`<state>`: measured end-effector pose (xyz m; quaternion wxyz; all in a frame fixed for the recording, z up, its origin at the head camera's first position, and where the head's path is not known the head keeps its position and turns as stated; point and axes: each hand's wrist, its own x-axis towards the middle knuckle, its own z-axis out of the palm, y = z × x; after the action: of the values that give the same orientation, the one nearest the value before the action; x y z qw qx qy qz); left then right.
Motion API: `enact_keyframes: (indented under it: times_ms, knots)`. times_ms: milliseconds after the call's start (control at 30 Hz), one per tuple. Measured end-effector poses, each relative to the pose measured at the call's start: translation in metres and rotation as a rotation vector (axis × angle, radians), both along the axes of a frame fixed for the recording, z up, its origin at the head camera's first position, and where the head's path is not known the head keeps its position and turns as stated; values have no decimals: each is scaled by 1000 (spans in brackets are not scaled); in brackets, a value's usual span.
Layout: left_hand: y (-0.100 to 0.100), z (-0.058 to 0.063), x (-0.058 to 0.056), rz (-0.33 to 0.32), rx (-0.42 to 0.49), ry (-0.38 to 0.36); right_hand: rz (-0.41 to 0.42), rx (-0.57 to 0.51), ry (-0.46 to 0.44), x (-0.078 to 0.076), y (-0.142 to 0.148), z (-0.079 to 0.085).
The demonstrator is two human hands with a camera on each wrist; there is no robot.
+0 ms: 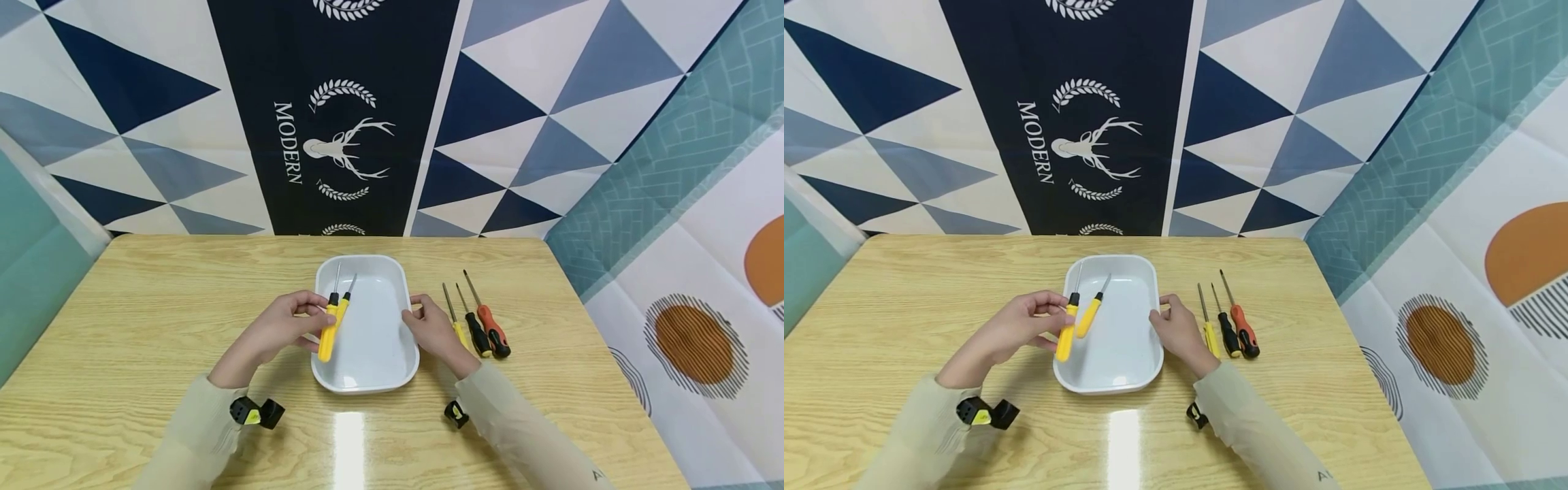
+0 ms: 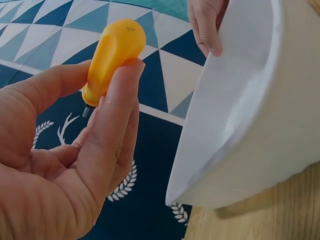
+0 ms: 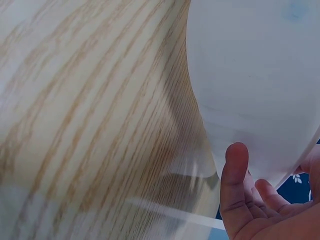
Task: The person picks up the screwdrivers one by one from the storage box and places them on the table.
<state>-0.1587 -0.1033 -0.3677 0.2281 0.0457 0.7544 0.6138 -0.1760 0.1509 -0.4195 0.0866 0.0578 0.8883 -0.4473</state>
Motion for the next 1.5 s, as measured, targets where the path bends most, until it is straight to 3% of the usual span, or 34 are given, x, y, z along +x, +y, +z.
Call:
enact_keyframes:
  times_ms: [433, 667, 967, 1500]
  knots:
    - [-19, -5, 11, 41, 15, 4, -4, 5, -1, 0, 1, -1]
    - [-31, -11, 14, 32, 29, 33, -5, -2, -6, 0, 0, 0]
    - [-46, -15, 17, 55, 26, 21, 1, -4, -10, 0, 0, 1]
    - [-74, -29, 25, 40, 37, -21, 14, -1, -26, -1, 1, 2]
